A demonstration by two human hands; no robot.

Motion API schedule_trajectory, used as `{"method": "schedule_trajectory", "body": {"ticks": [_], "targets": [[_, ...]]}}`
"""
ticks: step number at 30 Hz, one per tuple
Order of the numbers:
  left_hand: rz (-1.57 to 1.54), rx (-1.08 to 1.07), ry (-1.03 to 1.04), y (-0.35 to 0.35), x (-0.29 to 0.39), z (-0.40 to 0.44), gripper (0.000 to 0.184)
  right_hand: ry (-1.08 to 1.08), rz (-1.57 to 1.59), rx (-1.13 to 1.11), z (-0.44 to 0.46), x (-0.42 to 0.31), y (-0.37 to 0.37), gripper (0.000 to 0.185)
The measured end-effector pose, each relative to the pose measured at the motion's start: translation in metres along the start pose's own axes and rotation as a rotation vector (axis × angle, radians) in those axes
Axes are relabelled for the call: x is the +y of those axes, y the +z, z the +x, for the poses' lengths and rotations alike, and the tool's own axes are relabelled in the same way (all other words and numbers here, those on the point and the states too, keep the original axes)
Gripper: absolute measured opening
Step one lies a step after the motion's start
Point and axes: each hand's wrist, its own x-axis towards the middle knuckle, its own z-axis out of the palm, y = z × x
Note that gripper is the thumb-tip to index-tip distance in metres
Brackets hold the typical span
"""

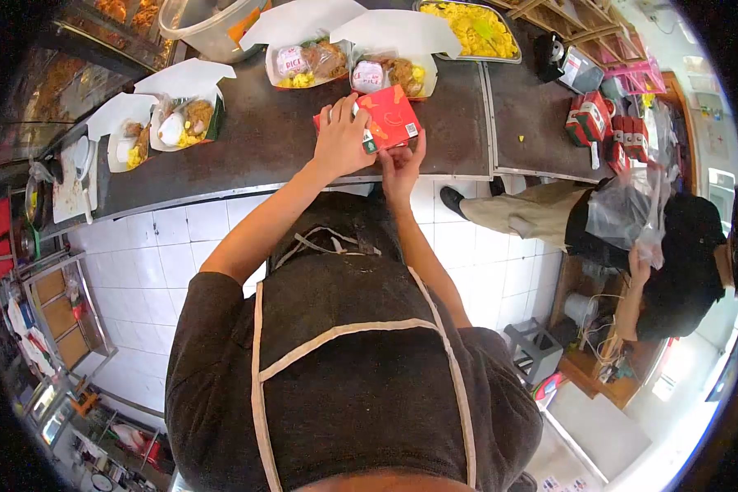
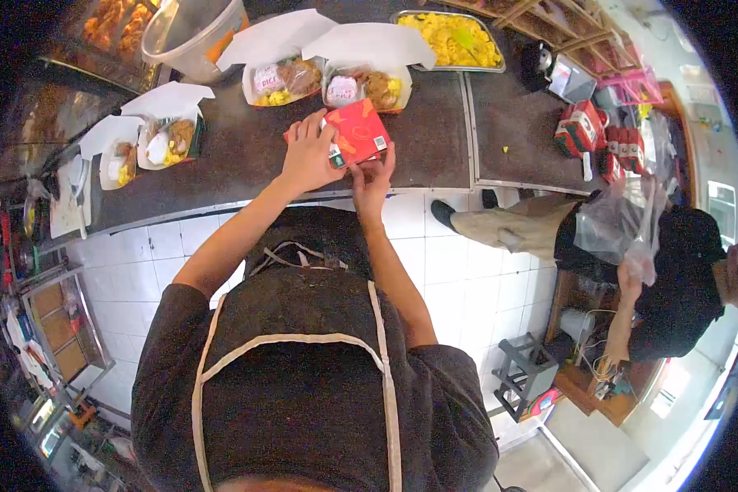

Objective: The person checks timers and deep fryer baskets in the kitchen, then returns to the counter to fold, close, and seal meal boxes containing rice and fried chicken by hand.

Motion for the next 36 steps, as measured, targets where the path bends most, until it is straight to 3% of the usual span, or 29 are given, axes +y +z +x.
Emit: {"method": "schedule_trajectory", "body": {"ticks": [3, 4, 6, 7, 8, 10, 12, 13, 14, 16, 17, 18, 20, 22, 23, 24, 25, 26, 27, 28, 29, 31, 34, 36], "targets": [[-0.007, -0.045, 0.017, -0.005, -0.002, 0.002, 0.064, -0.143, -0.367, 0.133, -0.006, -0.032, 0.002, 0.050], [-0.025, -0.076, 0.027, -0.007, -0.003, 0.002, 0.064, -0.140, -0.360, 0.149, -0.004, -0.046, 0.002, 0.050], [-0.034, -0.078, 0.054, -0.011, -0.007, 0.003, 0.068, -0.552, -0.804, -0.086, 0.006, -0.063, -0.008, 0.052], [-0.056, -0.083, 0.076, -0.012, -0.007, 0.005, 0.073, -0.558, -0.862, -0.171, 0.012, -0.060, -0.009, 0.038], [-0.050, -0.092, 0.060, -0.013, -0.007, 0.005, 0.079, -0.541, -0.887, -0.104, 0.018, -0.062, -0.013, 0.038], [0.022, -0.135, 0.023, -0.021, -0.002, 0.005, 0.090, -0.647, -0.974, -0.496, 0.044, -0.071, -0.024, 0.052], [0.043, -0.175, -0.019, -0.025, -0.001, 0.002, 0.096, -0.703, -0.946, -0.692, 0.074, -0.091, -0.021, 0.069], [-0.007, -0.188, -0.033, -0.021, -0.004, 0.000, 0.098, -0.752, -1.033, -0.774, 0.089, -0.097, -0.017, 0.094], [-0.004, -0.203, -0.008, -0.018, -0.001, 0.002, 0.098, -0.738, -1.036, -0.747, 0.101, -0.100, -0.013, 0.094], [-0.013, -0.217, 0.031, -0.012, 0.006, 0.008, 0.101, -0.653, -1.111, -1.073, 0.124, -0.103, -0.010, 0.108], [-0.014, -0.240, 0.029, -0.011, 0.010, 0.015, 0.103, -0.655, -1.127, -1.099, 0.132, -0.106, -0.012, 0.116], [-0.009, -0.237, 0.025, -0.007, 0.014, 0.024, 0.103, -0.662, -1.123, -1.101, 0.142, -0.108, -0.018, 0.116], [-0.209, -0.196, 0.104, 0.003, 0.022, 0.041, 0.105, -0.451, -1.088, -1.221, 0.162, -0.112, -0.046, 0.113], [-0.243, -0.232, -0.001, 0.005, 0.032, 0.052, 0.110, -0.424, -1.050, -0.984, 0.178, -0.108, -0.093, 0.096], [-0.252, -0.229, 0.073, 0.008, 0.027, 0.053, 0.110, -0.389, -0.998, -0.934, 0.188, -0.099, -0.115, 0.089], [-0.251, -0.237, 0.122, 0.007, 0.020, 0.044, 0.110, -0.186, -0.919, -0.966, 0.202, -0.124, -0.131, 0.081], [-0.183, -0.300, 0.027, 0.003, 0.016, 0.035, 0.109, -0.335, -0.962, -0.830, 0.208, -0.111, -0.158, 0.080], [-0.122, -0.367, -0.047, 0.001, 0.011, 0.029, 0.108, -0.470, -1.008, -0.677, 0.215, -0.099, -0.185, 0.080], [-0.070, -0.421, -0.078, 0.008, -0.002, 0.017, 0.101, -0.370, -0.975, -0.735, 0.230, -0.095, -0.211, 0.083], [-0.061, -0.439, -0.115, 0.011, -0.009, 0.009, 0.101, -0.081, -1.113, -0.752, 0.241, -0.112, -0.219, 0.095], [0.043, -0.462, -0.082, 0.015, -0.016, 0.009, 0.097, -0.075, -1.096, -0.769, 0.255, -0.091, -0.239, 0.095], [0.084, -0.417, -0.031, 0.025, -0.025, 0.015, 0.083, -0.187, -1.435, -0.609, 0.283, -0.045, -0.292, 0.115], [0.125, -0.282, 0.001, 0.049, -0.015, 0.021, 0.066, -0.105, -1.565, -0.524, 0.325, 0.000, -0.332, 0.110], [0.146, -0.225, -0.019, 0.060, -0.003, 0.017, 0.058, 0.006, -1.662, -0.659, 0.350, -0.006, -0.338, 0.108]]}}
